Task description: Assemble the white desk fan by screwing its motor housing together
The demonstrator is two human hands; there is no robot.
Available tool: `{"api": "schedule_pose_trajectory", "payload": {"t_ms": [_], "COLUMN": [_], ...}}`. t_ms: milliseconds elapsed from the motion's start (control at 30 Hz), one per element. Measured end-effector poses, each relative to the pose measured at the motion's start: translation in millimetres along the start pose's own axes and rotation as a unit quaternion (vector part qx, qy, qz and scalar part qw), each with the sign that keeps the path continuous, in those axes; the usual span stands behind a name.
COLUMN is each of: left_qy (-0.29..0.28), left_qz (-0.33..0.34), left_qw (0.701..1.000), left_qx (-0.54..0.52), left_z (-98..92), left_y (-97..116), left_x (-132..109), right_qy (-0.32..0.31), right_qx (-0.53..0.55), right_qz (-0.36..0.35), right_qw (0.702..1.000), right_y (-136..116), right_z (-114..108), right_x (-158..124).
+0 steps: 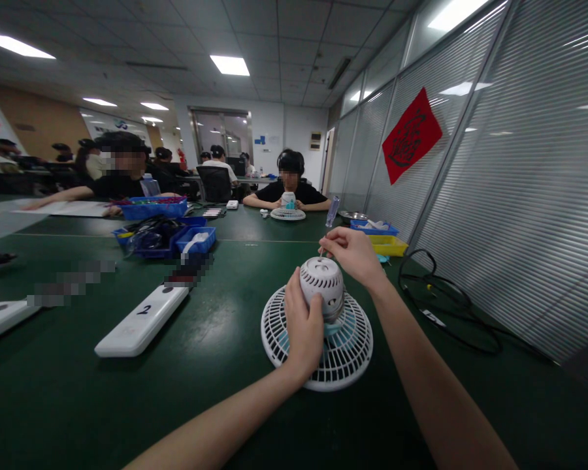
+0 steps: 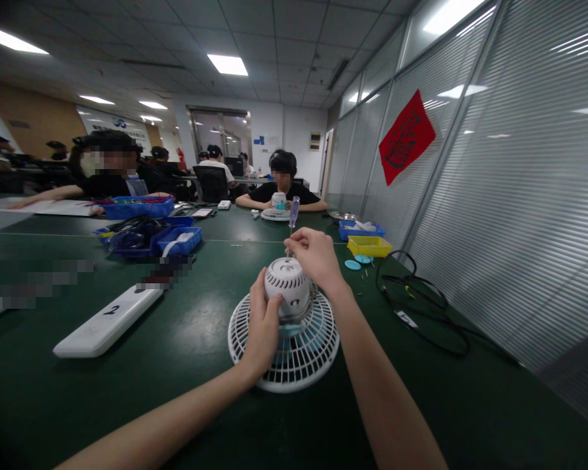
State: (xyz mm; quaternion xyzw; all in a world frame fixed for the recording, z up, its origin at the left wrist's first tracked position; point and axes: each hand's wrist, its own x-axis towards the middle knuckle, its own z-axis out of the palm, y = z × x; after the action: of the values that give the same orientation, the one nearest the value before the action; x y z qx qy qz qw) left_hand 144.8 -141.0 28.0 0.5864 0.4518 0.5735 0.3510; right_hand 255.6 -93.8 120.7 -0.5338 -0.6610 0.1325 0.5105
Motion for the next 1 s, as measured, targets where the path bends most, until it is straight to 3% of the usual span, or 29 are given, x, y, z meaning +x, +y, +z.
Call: {"api": "schedule_pose_trajectory", "payload": {"t_ms": [333, 800, 900, 1000], "left_qy": [0.004, 0.008, 0.02, 0.027], "left_qz": [0.004, -0.016, 0.016, 0.111], "left_qw": [1.0, 0.999, 0.999, 0.993], "left_qx": [-0.008, -0.029, -0.021, 0.024], "left_z": [0.7, 0.0, -4.2, -14.0], "left_y": [-1, 1, 5, 18], "left_x": [1, 5, 7, 12], "right_qy": [-0.04, -0.005, 0.006, 0.022], "right_qx": [0.006, -0.012, -0.039, -0.108], "right_qz": [0.0, -0.004, -0.018, -0.04], "right_qw": [0.999, 1.0, 0.999, 0.993], "right_y": [1, -3, -3, -4], "right_z": [-1, -13, -14, -16], "right_x": [2, 1, 0, 0]}}
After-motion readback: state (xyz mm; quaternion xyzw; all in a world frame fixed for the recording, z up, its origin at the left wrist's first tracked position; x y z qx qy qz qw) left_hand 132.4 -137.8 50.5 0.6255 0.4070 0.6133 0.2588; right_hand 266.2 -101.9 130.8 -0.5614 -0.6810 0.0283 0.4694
